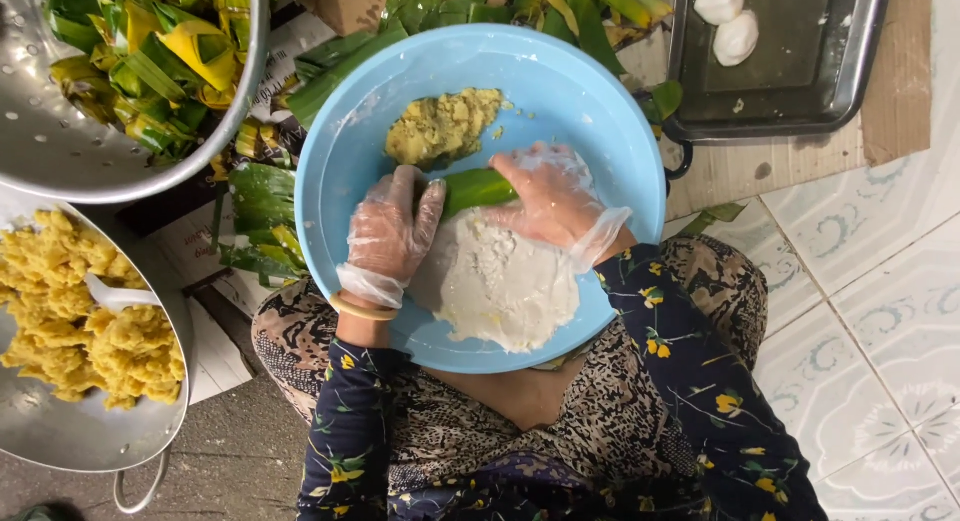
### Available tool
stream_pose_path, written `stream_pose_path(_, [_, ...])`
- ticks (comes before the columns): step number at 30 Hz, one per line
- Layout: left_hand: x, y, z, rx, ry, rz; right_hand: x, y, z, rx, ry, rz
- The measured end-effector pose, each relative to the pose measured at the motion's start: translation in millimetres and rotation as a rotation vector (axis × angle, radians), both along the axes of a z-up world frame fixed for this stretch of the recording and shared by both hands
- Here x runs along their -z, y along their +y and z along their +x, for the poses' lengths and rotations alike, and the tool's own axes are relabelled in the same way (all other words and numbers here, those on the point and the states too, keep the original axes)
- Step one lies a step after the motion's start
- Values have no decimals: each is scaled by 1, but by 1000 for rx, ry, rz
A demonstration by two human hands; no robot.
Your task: The person is preparing small cakes by filling white dough with a yellow paste and rolling them into balls.
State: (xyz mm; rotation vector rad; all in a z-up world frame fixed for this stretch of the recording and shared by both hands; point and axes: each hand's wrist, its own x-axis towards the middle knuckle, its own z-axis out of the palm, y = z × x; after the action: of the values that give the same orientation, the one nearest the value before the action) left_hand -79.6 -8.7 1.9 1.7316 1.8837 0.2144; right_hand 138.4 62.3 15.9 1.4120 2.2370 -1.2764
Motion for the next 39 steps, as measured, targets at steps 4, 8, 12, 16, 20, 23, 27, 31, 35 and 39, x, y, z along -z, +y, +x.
stream_pose_path(4, [-5,5,-4,27,-21,-99,16,-5,6,-143,-1,166])
stream_pose_path(8, [-11,12,-14,11,-163,-145,25,-5,10,-122,60,162])
stream_pose_path(12, [-13,7,-13,-17,-236,-148,15,0,13,-12,316,149])
stream_pose_path(16, [-19,-2,6,51,-332,71,37,-5,18,15,511,412])
stream_pose_path(20, [-15,-7,9,148,-327,110,20,-8,16,-82,360,322])
stream_pose_path(23, [-19,-6,2,161,-347,14,27,-19,24,-129,201,607])
stream_pose_path(27, [-27,-4,2,143,-348,-39,42,-15,19,-188,159,763])
stream_pose_path(31, [-27,-2,4,158,-290,53,56,-12,20,-122,207,869])
stream_pose_path(35, [-16,-2,5,186,-194,207,49,-13,17,56,334,711])
stream_pose_path(39, [21,-1,8,218,-58,322,46,-11,16,75,357,694])
